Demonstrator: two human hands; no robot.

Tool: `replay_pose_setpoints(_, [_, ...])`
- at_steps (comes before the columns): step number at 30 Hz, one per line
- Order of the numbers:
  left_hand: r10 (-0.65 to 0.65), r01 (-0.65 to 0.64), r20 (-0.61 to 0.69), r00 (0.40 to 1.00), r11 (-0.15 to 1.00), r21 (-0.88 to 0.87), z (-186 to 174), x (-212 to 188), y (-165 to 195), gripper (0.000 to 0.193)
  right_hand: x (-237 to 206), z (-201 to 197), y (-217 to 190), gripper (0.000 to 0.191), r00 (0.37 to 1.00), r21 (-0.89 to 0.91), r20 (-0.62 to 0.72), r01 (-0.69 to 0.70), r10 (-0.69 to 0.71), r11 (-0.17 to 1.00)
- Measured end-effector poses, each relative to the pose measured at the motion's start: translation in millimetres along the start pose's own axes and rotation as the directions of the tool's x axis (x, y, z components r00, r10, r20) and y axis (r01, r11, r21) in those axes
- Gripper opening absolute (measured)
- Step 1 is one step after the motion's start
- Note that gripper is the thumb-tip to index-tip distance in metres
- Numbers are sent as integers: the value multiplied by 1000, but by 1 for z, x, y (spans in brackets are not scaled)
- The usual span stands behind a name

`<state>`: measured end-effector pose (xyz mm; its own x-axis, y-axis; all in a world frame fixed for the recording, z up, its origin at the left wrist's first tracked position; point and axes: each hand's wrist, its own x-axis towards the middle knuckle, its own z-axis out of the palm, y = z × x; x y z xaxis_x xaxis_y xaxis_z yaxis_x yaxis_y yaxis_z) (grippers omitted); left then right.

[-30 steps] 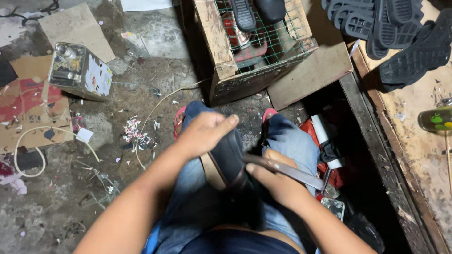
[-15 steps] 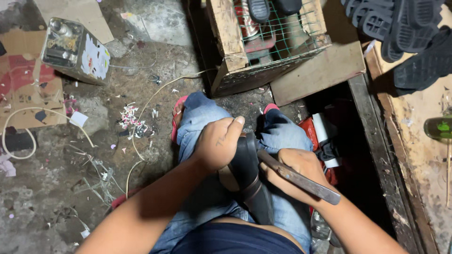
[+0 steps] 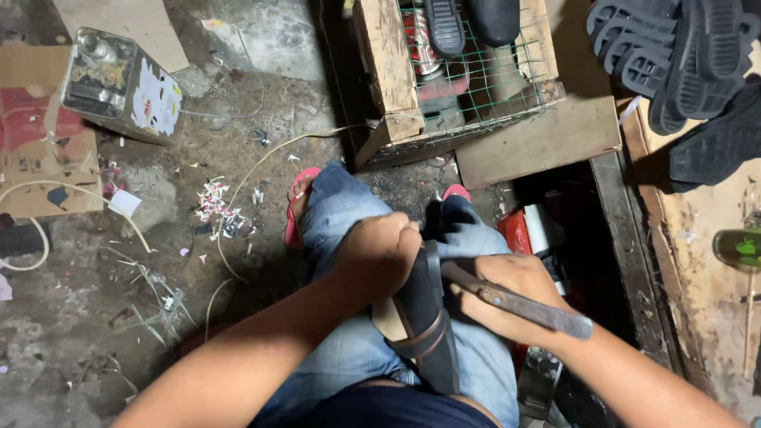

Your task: The person sits on the floor and trims the excess edge of a shoe sole with a knife, rotating the shoe to trim around it. They then press and fit the sole onto the shoe upper and continue trimming the joined edge by hand.

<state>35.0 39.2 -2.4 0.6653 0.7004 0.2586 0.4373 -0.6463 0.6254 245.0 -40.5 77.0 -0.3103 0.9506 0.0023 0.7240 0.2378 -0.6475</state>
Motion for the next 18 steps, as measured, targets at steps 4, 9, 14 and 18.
replay_pose_setpoints(4, [22, -22, 14, 1000, 1000, -8, 5, -1, -5, 21, 2, 10, 13, 30, 998, 10, -59, -23, 23, 1000])
replay_pose_setpoints(9, [-76, 81, 162, 984, 996, -29, 5, 5, -4, 23, 15, 16, 29, 38, 997, 23, -31, 77, -76, 997])
replay_pose_setpoints(14, [-385, 422, 175, 906, 853, -306, 1, 11, 0, 24, 27, 12, 35, 30, 992, 27, -16, 127, -126, 992])
replay_pose_setpoints(18, [-371, 394, 136, 919, 878, -271, 3, 17, 3, 29, 29, 3, 37, 21, 993, 79, 108, -54, 45, 995])
